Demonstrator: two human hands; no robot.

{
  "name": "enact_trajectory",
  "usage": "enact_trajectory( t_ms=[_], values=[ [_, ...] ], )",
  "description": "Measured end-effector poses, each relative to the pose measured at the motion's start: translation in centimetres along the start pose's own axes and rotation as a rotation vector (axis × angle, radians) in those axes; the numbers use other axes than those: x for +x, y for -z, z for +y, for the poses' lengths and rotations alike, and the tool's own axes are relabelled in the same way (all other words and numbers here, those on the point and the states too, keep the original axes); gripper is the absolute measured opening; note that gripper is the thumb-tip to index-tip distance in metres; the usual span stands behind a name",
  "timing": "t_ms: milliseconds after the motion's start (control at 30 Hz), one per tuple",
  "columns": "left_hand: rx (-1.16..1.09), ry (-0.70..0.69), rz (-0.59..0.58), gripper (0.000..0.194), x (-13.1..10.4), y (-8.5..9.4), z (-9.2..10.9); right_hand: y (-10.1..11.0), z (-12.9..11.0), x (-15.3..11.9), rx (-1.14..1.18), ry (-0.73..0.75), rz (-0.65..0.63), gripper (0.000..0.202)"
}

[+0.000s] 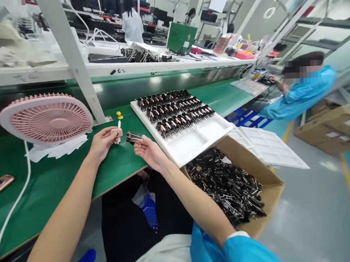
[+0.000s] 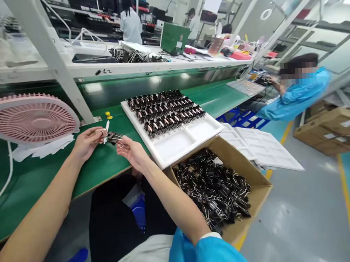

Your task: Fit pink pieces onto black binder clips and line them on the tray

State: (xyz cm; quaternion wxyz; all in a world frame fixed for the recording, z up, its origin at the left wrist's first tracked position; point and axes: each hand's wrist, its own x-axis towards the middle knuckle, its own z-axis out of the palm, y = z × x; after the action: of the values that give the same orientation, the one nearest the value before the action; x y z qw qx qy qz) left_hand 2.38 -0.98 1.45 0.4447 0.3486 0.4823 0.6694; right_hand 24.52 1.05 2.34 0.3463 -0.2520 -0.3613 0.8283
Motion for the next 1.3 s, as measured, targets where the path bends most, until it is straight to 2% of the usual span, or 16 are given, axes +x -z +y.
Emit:
enact_trajectory(
  t_ms=[100,233,333,467,700,867,1000,1100,1167,1233,1300],
  values=[
    [-0.047,0.001,0.02,0.056,-0.1,0.0,-0.1,0.7,0.8,2.9,-0.055,-0.006,0.065,0.058],
    [-0.095,0.034,0.029,0.057,-0.3,0.0,-0.1,2.0,0.8,4.6,-0.286,0.147,0.069,0.065],
    [-0.093,0.037,0.04,0.056,-0.4,0.1,-0.1,2.6,1.0,4.6,-0.363,0.236,0.005,0.061],
    [-0.065,0.043,0.012,0.057,-0.7,0.1,-0.2,2.7,1.4,4.2,-0.427,0.277,-0.037,0.059],
    [0.048,0.112,-0.075,0.063,-1.3,-0.2,-0.3,2.8,1.6,4.1,-0.541,0.302,-0.024,0.062],
    [0.091,0.095,-0.038,0.068,-1.3,-0.3,-0.6,2.9,1.4,4.4,-0.555,0.31,-0.025,0.061],
    [0.108,0.102,-0.012,0.071,-1.2,-0.5,-0.3,1.8,1.9,5.0,-0.512,0.291,0.017,0.058],
    [0.14,0.106,-0.005,0.07,-1.4,-0.8,0.3,0.8,2.1,3.1,-0.503,0.228,0.081,0.053],
    [0.131,0.074,0.025,0.063,-1.0,-0.9,0.6,0.8,1.2,0.1,-0.56,0.158,0.054,0.053],
    [0.09,0.039,0.063,0.054,0.0,-0.7,0.7,1.5,-1.1,-4.3,-0.672,0.066,-0.089,0.056],
    [0.001,0.028,0.078,0.048,1.1,-0.6,0.5,3.1,-4.7,-9.5,-0.775,-0.071,-0.341,0.054]
  ],
)
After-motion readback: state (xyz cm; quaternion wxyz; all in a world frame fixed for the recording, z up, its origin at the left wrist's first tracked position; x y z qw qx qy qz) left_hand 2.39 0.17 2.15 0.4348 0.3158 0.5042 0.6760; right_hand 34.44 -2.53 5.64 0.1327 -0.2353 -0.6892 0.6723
